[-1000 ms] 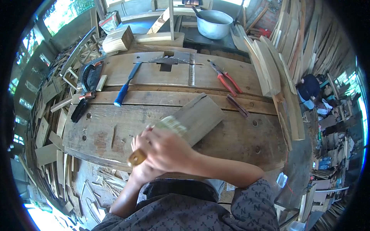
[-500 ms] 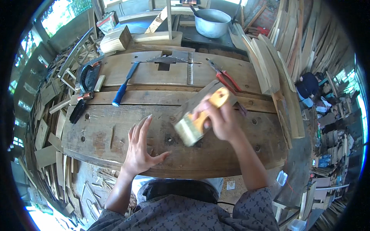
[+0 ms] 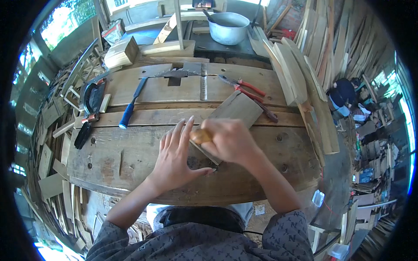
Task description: The recorder shapes a small piece of wood with a chisel and then brushes off sawdust from the workbench.
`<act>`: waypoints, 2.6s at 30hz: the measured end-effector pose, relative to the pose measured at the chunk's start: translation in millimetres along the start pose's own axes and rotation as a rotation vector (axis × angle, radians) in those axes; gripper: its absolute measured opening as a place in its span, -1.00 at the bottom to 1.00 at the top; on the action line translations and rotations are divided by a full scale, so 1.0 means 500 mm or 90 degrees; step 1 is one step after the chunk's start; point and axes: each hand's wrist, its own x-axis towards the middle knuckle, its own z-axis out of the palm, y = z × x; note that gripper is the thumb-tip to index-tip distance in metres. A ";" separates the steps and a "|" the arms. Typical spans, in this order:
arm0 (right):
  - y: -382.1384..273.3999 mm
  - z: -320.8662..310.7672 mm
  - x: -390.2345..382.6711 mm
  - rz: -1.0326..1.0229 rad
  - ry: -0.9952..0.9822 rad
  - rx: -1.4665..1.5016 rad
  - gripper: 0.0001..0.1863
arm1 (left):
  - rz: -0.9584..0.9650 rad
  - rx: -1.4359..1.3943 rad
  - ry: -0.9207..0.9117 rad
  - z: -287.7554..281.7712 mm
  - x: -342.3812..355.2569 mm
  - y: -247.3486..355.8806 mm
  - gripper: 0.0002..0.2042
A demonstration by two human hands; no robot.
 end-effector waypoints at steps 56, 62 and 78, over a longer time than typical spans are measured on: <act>0.209 -0.020 -0.027 0.188 0.223 0.286 -0.52 | 0.091 -0.147 0.017 0.092 0.087 -0.004 0.23; 0.101 0.018 -0.009 0.116 0.020 0.481 -0.64 | 0.144 -0.311 0.110 0.099 0.094 -0.051 0.00; 0.133 0.055 -0.032 0.006 -0.015 0.023 -0.58 | 0.031 -0.297 0.116 0.024 0.158 0.003 -0.75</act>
